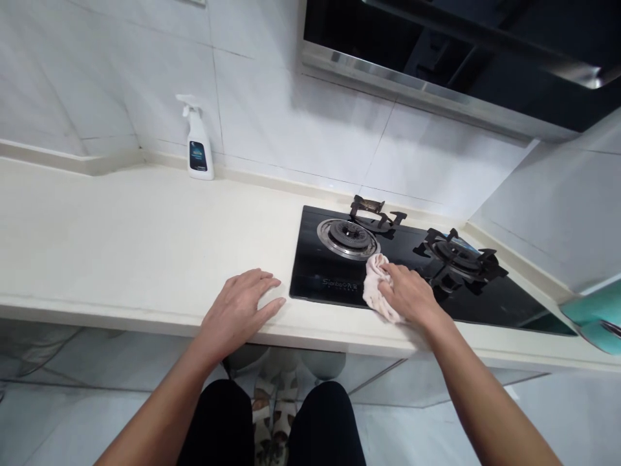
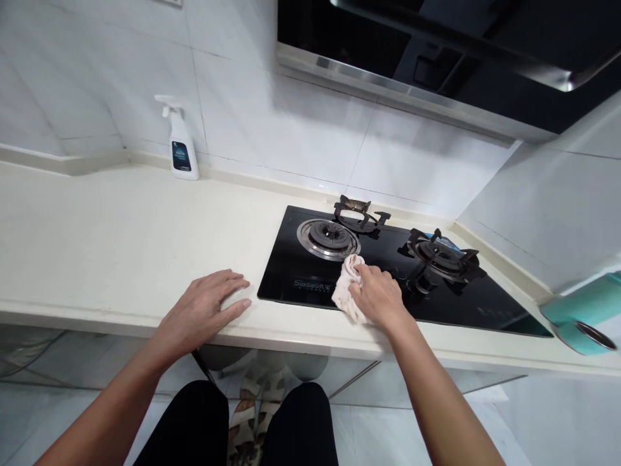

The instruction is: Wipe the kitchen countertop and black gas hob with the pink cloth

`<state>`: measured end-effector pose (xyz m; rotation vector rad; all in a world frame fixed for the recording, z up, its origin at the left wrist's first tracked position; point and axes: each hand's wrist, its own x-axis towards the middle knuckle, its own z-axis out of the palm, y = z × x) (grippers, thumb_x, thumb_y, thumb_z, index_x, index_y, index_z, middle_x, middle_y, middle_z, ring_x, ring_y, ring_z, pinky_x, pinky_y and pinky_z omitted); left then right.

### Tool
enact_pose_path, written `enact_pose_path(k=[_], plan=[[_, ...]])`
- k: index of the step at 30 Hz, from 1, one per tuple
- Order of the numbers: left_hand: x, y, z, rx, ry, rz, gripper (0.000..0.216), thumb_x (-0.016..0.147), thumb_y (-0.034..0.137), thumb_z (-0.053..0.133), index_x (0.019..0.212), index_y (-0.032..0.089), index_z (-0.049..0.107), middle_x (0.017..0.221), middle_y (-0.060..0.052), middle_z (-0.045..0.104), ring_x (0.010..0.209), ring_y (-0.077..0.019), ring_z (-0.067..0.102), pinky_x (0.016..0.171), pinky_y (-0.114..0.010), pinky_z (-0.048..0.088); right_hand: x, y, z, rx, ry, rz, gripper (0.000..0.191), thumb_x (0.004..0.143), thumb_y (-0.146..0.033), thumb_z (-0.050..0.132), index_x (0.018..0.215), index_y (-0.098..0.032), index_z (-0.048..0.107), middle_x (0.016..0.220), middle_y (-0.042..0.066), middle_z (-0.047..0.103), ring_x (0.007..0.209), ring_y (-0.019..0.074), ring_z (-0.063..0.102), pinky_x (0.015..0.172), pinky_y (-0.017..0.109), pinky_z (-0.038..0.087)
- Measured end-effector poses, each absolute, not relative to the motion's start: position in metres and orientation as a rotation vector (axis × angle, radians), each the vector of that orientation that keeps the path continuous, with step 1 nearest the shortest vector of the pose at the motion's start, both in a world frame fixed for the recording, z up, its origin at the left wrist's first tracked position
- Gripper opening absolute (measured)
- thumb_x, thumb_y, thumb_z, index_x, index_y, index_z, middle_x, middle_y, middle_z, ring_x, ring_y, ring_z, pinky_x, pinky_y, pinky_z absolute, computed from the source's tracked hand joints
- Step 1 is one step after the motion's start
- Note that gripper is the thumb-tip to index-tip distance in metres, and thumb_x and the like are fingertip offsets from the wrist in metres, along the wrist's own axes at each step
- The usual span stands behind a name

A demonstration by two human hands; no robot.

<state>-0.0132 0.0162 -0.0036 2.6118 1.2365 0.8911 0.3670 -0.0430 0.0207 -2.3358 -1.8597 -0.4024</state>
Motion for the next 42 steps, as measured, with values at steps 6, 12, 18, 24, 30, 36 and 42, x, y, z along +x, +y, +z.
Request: enact_pose_path(k=[6,12,18,24,30,36,42], plan=[[-0.012,0.013,0.001,2.617,1.224,0.872,0.039,0.102,0.049,0.053,0.127,0.025,0.072,0.138,-0.008,0.071,0.139,-0.0316,0.057,0.115,-0.049,0.043,0.396,0.038,0.040,-2.576,-1.643,-0.120,0.057,0.100,-0.039,0.040,0.153,-0.022,0.051,0.142,0.021,0.061,0.122,0.0366,0.063,0.102,0.052,0.045],[-0.011,0.009,0.002,2.613,1.213,0.899,0.035,0.102,0.044,0.056,0.127,0.025,0.071,0.137,-0.009,0.071,0.138,-0.0312,0.057,0.114,-0.049,0.043,0.405,0.053,0.039,-2.598,-1.569,-0.070,0.069,0.102,-0.060,0.032,0.158,-0.021,0.048,0.143,0.024,0.060,0.130,0.0400,0.060,0.103,0.053,0.044],[-0.006,0.006,0.004,2.588,1.205,0.976,0.034,0.109,0.042,0.045,0.127,0.025,0.069,0.128,-0.008,0.074,0.127,-0.0277,0.063,0.107,-0.046,0.045,0.368,0.014,0.027,-2.439,-1.782,-0.159,0.080,0.098,-0.074,0.037,0.156,-0.022,0.051,0.146,0.021,0.059,0.128,0.0417,0.059,0.103,0.052,0.045],[-0.005,0.003,0.007,2.555,1.222,0.989,0.042,0.112,0.041,0.034,0.130,0.023,0.067,0.131,-0.010,0.073,0.130,-0.0262,0.062,0.110,-0.046,0.043,0.308,0.016,0.029,-2.113,-2.055,-0.151,0.062,0.095,-0.053,0.054,0.149,-0.024,0.059,0.142,0.014,0.063,0.127,0.0360,0.058,0.105,0.045,0.043],[-0.007,0.002,0.012,2.508,1.260,0.962,0.045,0.112,0.042,0.032,0.139,0.023,0.063,0.143,-0.010,0.066,0.139,-0.0251,0.057,0.115,-0.046,0.043,0.251,0.039,0.039,-1.830,-2.236,-0.104,0.054,0.094,-0.039,0.057,0.145,-0.021,0.062,0.140,0.011,0.066,0.127,0.0289,0.056,0.111,0.041,0.037],[-0.009,0.007,0.005,2.346,1.220,1.047,0.052,0.112,0.047,0.030,0.155,0.025,0.049,0.160,-0.009,0.053,0.152,-0.0241,0.044,0.124,-0.047,0.038,0.199,0.008,0.034,-1.431,-2.404,-0.027,0.043,0.089,-0.035,0.062,0.130,-0.024,0.070,0.133,0.009,0.066,0.121,0.0276,0.055,0.105,0.042,0.040],[-0.016,0.015,0.005,2.229,1.201,1.056,0.057,0.110,0.055,0.030,0.145,0.022,0.061,0.150,-0.008,0.063,0.142,-0.0253,0.056,0.122,-0.044,0.041,0.191,-0.045,0.027,-1.097,-2.402,0.017,0.032,0.086,-0.026,0.065,0.117,-0.024,0.071,0.118,0.008,0.069,0.117,0.0271,0.056,0.102,0.043,0.044]])
